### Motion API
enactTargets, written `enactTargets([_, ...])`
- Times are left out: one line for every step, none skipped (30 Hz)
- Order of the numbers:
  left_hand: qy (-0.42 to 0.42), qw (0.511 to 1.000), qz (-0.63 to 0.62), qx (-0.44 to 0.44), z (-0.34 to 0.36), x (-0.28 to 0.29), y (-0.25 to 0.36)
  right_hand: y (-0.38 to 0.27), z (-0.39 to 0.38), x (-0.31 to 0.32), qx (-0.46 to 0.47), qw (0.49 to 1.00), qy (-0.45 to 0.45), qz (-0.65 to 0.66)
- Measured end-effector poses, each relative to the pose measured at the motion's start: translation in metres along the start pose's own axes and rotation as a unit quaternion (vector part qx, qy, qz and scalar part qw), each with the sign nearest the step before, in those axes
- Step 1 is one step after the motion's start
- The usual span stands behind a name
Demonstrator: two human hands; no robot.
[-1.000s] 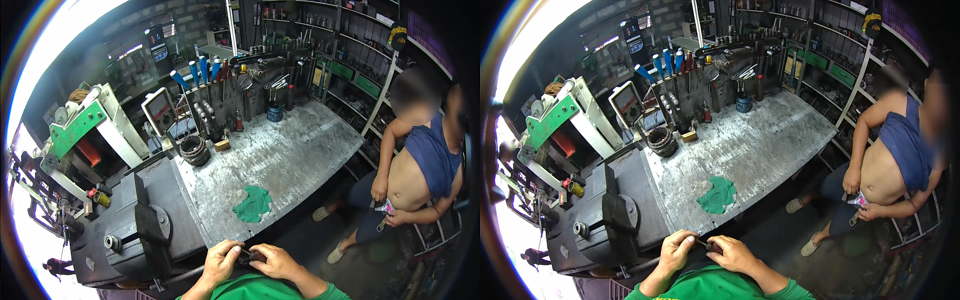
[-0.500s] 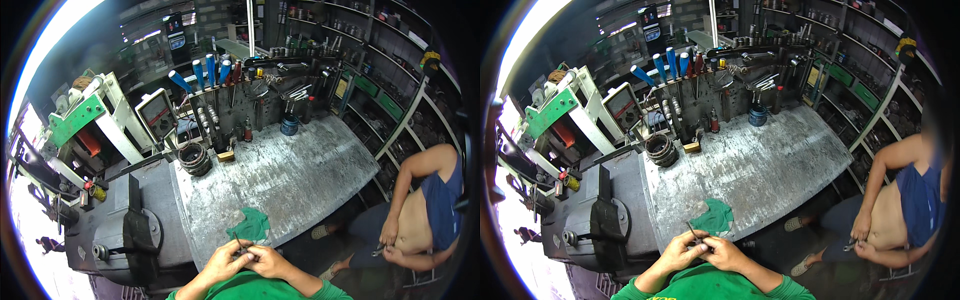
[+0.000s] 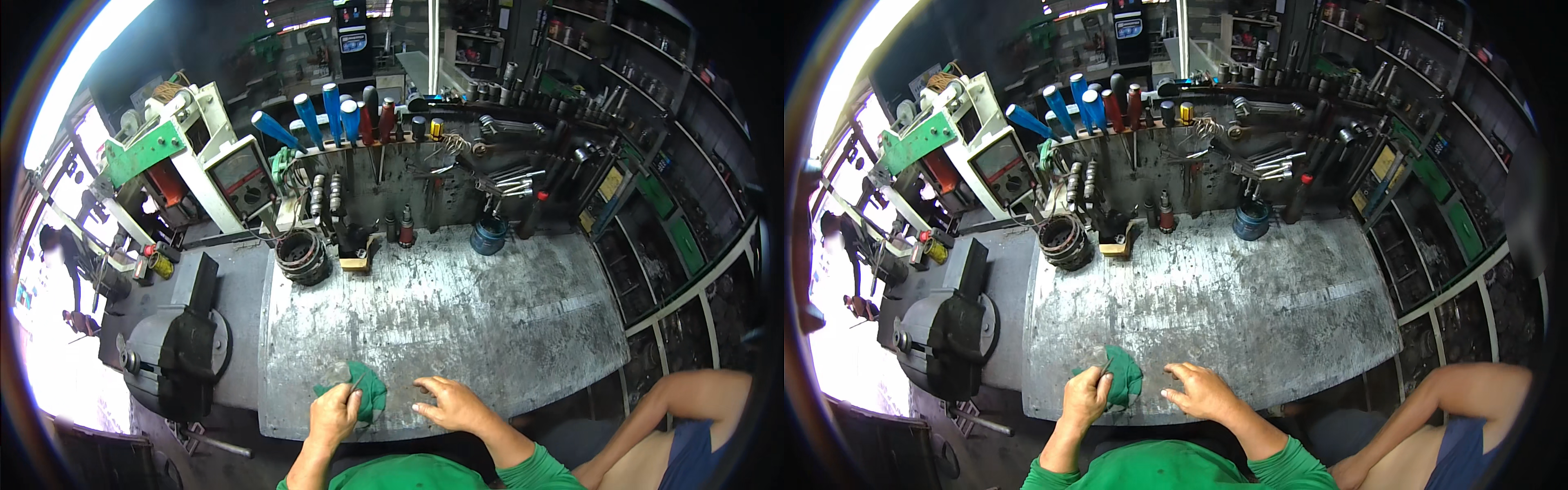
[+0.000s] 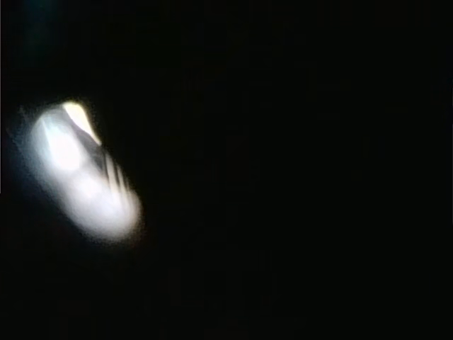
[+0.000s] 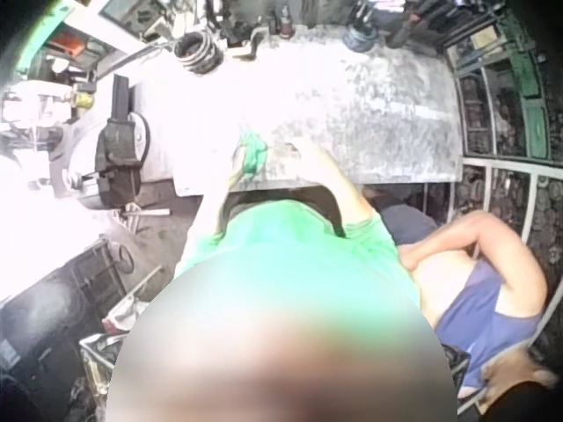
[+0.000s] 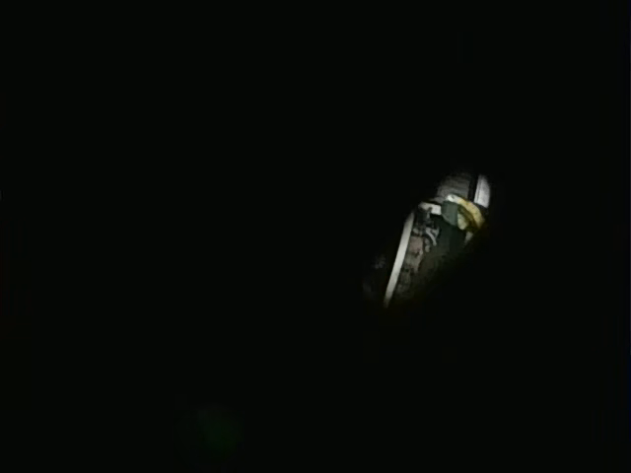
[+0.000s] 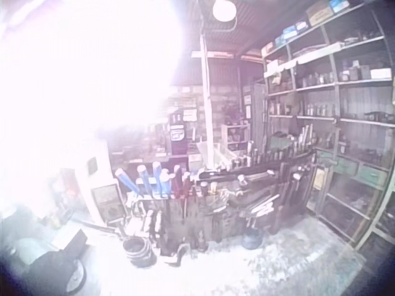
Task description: The person cleans a cylindrical metal part with a green cloth, then places it in a bench vise and tightens it. They use a screwdriver and a metal rod to adjust or remove components from the part while inspecting it closely.
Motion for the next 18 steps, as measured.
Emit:
enactTargets([-0.007,0.999,-0.022,0.034,-0.005,-0.006,0.000,0.008,0.002,0.006,-0.003,1.000,-0.020,-0.016])
enactTargets([-0.022,0.996,-0.044,0.074,-0.015,-0.012,0.001,0.013,0.001,0.008,-0.008,0.999,-0.041,-0.028])
enactTargets([-0.043,0.995,-0.026,0.082,-0.020,-0.017,0.003,0.017,0.003,0.012,0.001,0.999,-0.030,-0.013])
enactTargets([-0.065,0.993,-0.012,0.095,-0.029,-0.022,0.006,0.019,0.004,0.013,0.012,1.000,-0.020,0.001])
enactTargets([-0.085,0.990,0.002,0.108,-0.034,-0.028,0.010,0.020,0.006,0.014,0.021,1.000,-0.007,0.014])
enactTargets([-0.108,0.986,-0.016,0.123,-0.038,-0.033,0.013,0.020,0.007,0.014,0.025,0.999,0.000,0.019])
enactTargets([-0.116,0.987,0.001,0.110,-0.042,-0.037,0.017,0.019,0.010,0.012,0.033,0.999,-0.023,0.029])
enactTargets([-0.126,0.987,0.015,0.099,-0.043,-0.041,0.022,0.017,0.011,0.010,0.044,0.998,-0.034,0.042])
enactTargets([-0.134,0.987,0.029,0.083,-0.041,-0.044,0.026,0.015,0.014,0.008,0.056,0.996,-0.039,0.060])
enactTargets([-0.163,0.982,0.045,0.083,-0.039,-0.045,0.029,0.012,0.015,0.005,0.066,0.992,-0.066,0.089])
enactTargets([-0.191,0.977,0.058,0.072,-0.036,-0.045,0.032,0.009,0.016,0.003,0.088,0.985,-0.079,0.122])
enactTargets([-0.223,0.970,0.069,0.069,-0.034,-0.045,0.034,0.006,0.016,0.000,0.109,0.990,-0.068,0.062])
enactTargets([-0.253,0.962,0.079,0.066,-0.031,-0.042,0.036,0.002,0.016,-0.003,0.140,0.989,-0.048,-0.004])
enactTargets([-0.244,0.965,0.091,0.034,-0.029,-0.039,0.039,0.000,0.016,-0.006,0.123,0.990,-0.061,-0.033])
enactTargets([-0.256,0.962,0.089,0.034,-0.028,-0.036,0.041,-0.003,0.016,-0.009,0.114,0.989,-0.067,-0.065])
enactTargets([-0.271,0.958,0.086,0.037,-0.026,-0.034,0.043,-0.005,0.015,-0.011,0.099,0.986,-0.081,-0.104])
enactTargets([-0.285,0.954,0.083,0.038,-0.021,-0.030,0.043,-0.007,0.014,-0.013,0.096,0.988,-0.082,-0.092])
enactTargets([-0.293,0.953,0.072,0.035,-0.019,-0.027,0.045,-0.008,0.013,-0.013,0.085,0.988,-0.090,-0.087])
Point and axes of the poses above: each hand's wrist, its own z-axis towards the middle knuckle, its own x-axis out of the back of the hand, y = z × x, the point moved 1 cm from there along z, towards the middle knuckle, and after that the axes turned 14 degrees about -y, right-handed, at the moved point
